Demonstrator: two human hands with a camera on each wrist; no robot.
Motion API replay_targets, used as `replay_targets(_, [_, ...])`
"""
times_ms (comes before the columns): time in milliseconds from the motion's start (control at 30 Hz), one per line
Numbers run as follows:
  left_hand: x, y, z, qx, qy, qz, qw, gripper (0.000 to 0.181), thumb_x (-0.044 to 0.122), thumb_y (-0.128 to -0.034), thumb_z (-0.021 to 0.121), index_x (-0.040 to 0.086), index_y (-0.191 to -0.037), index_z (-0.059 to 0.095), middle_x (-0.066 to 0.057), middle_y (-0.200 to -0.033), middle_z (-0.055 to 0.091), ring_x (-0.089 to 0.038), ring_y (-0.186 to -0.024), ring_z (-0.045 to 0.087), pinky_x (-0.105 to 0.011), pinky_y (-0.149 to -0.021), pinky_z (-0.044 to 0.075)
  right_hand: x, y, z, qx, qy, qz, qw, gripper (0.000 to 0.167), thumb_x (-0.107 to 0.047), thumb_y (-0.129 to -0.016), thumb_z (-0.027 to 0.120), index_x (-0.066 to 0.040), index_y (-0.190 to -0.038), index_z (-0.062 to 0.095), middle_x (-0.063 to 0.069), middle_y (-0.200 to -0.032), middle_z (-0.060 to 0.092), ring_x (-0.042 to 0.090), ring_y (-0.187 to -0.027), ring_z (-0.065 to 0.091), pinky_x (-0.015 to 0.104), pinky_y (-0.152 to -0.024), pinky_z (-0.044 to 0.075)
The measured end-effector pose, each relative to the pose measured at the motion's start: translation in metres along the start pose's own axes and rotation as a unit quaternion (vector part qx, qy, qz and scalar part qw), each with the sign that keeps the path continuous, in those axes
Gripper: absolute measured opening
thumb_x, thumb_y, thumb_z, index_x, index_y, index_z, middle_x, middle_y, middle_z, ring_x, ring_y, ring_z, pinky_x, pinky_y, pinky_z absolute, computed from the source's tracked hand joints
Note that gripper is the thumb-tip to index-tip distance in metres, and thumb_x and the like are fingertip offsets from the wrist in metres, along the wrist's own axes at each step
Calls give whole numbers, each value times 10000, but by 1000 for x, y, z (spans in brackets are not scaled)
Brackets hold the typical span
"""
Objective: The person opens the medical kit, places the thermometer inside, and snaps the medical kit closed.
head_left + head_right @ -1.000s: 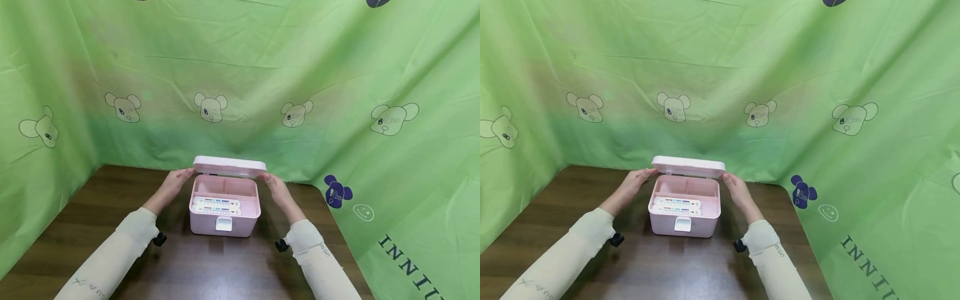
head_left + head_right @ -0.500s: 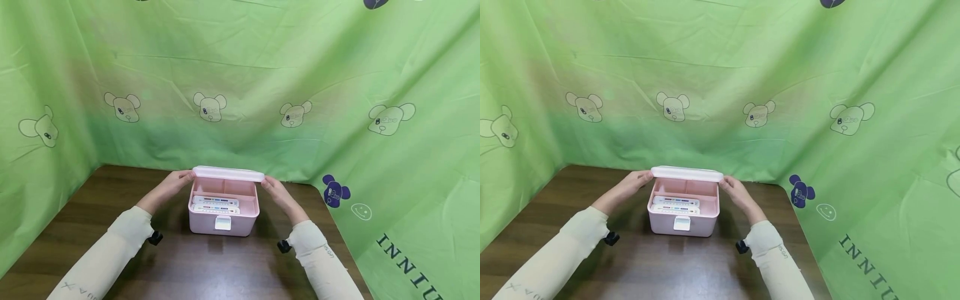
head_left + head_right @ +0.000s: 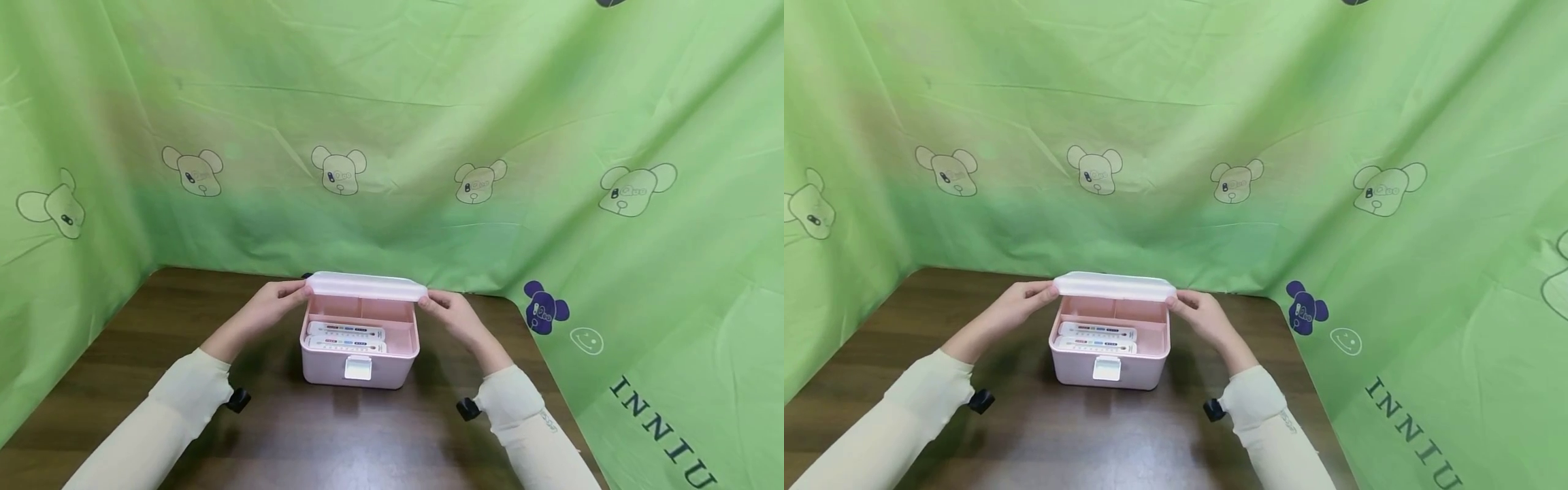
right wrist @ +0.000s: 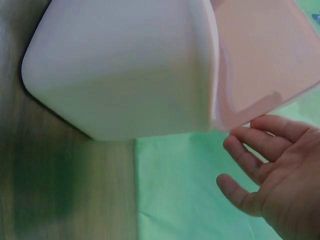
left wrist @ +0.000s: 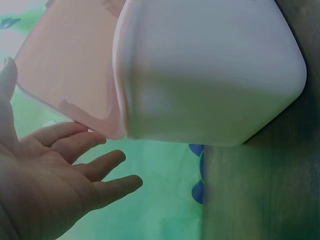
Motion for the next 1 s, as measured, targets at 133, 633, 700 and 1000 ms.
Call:
replay_targets(133, [8,8,1,66,-55,-8,10000,704,543,-1004,596,31,-1484,532,-173,-1495,547,-362,-1433,458,-573,-1166,380,-7,7,-1,127,-166,213,9996,457,-367,-1001,664,-21,-1296,701,145,-1281,710,308,-1270,610,508,-1103,458])
replay_targets(633, [21,43,18,738,-144,54,9972,549,374,-943,754,44,-1370,654,-112,-1352,670,-277,-1247,642,-457,-989,555,-35,44,17,1000,133,637,9929,435,-289,-881,826,-25,-1218,746,121,-1136,768,219,-961,731,243,-757,569])
replay_targets(700, [21,47,22,896,-108,17,9959,521,338,-937,767,46,-1356,665,-100,-1364,661,-271,-1257,635,-424,-970,565,-37,48,21,1176,213,694,9904,428,-268,-866,839,-32,-1212,752,116,-1134,770,218,-941,730,228,-721,560])
replay_targets(1000, [23,56,39,1514,-162,92,9883,449,226,-932,776,48,-1333,679,-83,-1333,676,-275,-1293,601,-487,-1045,518,-36,56,39,1779,-35,822,9806,395,-214,-842,860,-62,-1196,769,85,-1150,770,232,-1082,676,281,-866,535])
Point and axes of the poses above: each hand's wrist, its own y-axis away from the middle knuckle, its own z-axis out of the palm, x = y × z, the point moved 1 cm from there along -y, towards the middle knuckle
